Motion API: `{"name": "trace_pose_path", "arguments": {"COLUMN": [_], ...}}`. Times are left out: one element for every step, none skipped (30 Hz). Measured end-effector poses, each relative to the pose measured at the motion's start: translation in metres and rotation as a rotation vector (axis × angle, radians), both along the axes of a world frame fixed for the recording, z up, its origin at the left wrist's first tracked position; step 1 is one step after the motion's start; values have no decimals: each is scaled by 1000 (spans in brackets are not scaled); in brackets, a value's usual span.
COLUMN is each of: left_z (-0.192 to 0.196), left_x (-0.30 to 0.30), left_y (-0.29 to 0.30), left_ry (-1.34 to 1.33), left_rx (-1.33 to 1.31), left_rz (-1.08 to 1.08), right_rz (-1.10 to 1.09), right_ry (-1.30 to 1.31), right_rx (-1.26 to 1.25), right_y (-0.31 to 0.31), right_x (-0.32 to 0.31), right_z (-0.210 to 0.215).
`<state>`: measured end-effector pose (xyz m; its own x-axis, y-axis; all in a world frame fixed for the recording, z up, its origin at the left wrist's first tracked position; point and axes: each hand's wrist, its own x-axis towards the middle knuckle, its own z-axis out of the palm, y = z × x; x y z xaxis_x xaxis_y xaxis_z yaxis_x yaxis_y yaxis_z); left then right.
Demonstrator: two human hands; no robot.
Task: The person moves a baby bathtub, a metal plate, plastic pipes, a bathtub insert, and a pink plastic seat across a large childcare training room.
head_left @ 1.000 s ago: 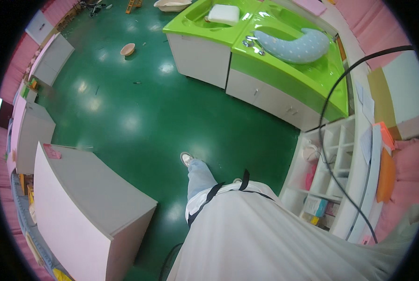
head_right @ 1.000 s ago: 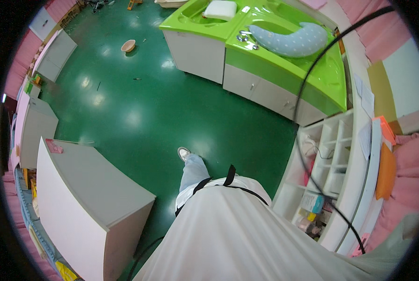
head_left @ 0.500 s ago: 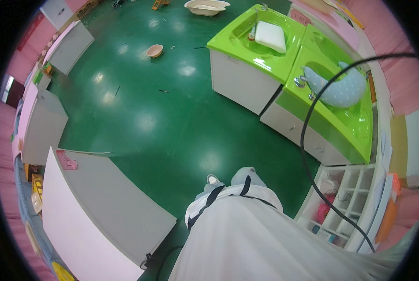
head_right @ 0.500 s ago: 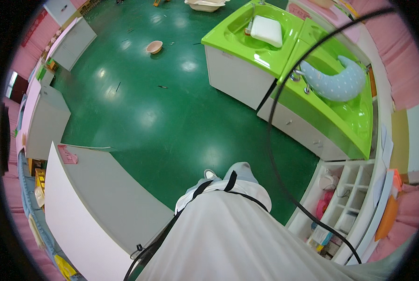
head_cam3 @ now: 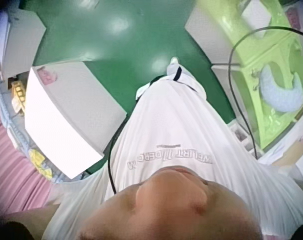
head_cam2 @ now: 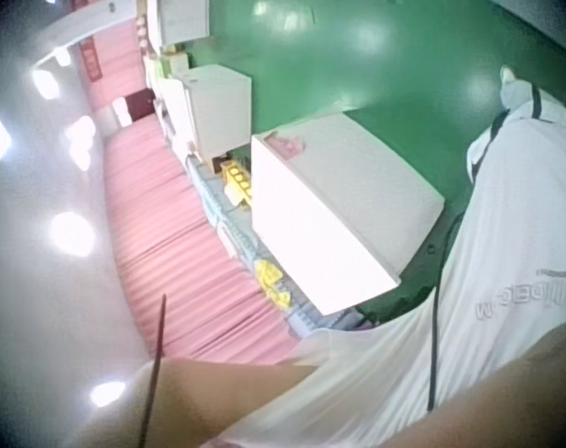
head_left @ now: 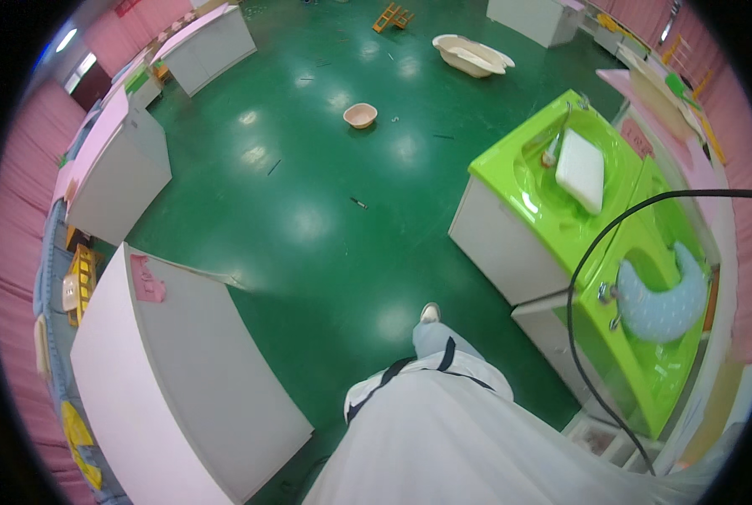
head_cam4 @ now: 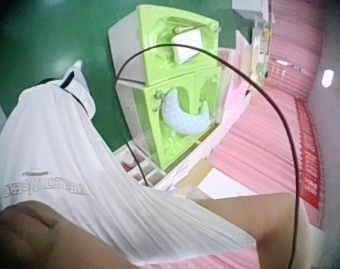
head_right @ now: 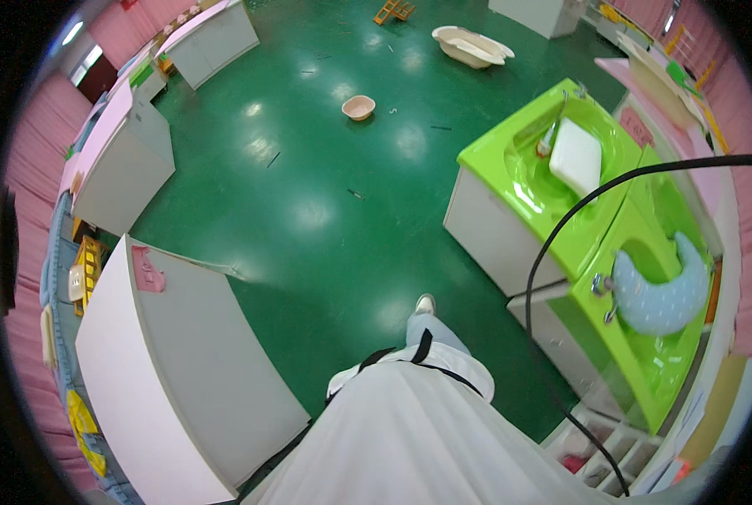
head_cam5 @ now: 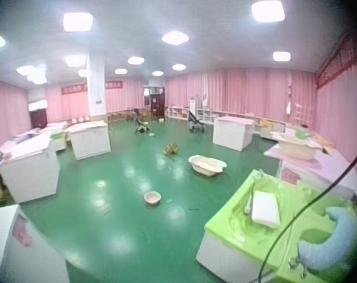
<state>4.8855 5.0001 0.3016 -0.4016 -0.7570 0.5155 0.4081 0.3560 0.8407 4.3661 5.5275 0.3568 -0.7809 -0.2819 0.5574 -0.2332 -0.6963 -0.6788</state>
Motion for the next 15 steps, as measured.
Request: {"name": "trace_pose_path", "arguments": {"left_z": [1,4,6,8,10,13,15,17,21,21,19,20,23,30,35], "left_x": [-7,-10,-12,-17,-24,-32,-42,-49,-56,-61,-63,-65,-68,-72,-74], "left_y": [-7,-17,-20,-28,-33,-39,-46,-54,-64,-72,-80,-90,-106,-117,-127], "left_ry": [4,2,3,-5,-11,-12,-5,-6,-15,-23,-35,-41,-50,-44,-48], "left_rx": [-3,-3,2,9,11,5,0,-6,-5,-3,3,0,-7,-24,-30], "left_rz": [25,44,77,104,121,130,146,160,173,181,185,198,208,235,257], "right_rz": [15,30,57,79,93,107,120,128,137,144,149,158,162,187,207], "right_ry": [2,1,3,1,0,3,15,20,22,18,14,22,27,35,36], "right_rx": [1,5,14,20,24,26,25,22,28,33,44,42,31,21,21], "right_y": [-18,-38,-56,-74,-87,-99,-115,-130,-145,-157,-170,-188,-208,-234,-256], "right_x": [-16,-30,-47,-61,-73,-86,-103,-117,-129,-139,-144,-152,-161,-173,-184], "right_z": [0,2,2,2,0,3,8,10,10,9,7,10,10,9,8]}}
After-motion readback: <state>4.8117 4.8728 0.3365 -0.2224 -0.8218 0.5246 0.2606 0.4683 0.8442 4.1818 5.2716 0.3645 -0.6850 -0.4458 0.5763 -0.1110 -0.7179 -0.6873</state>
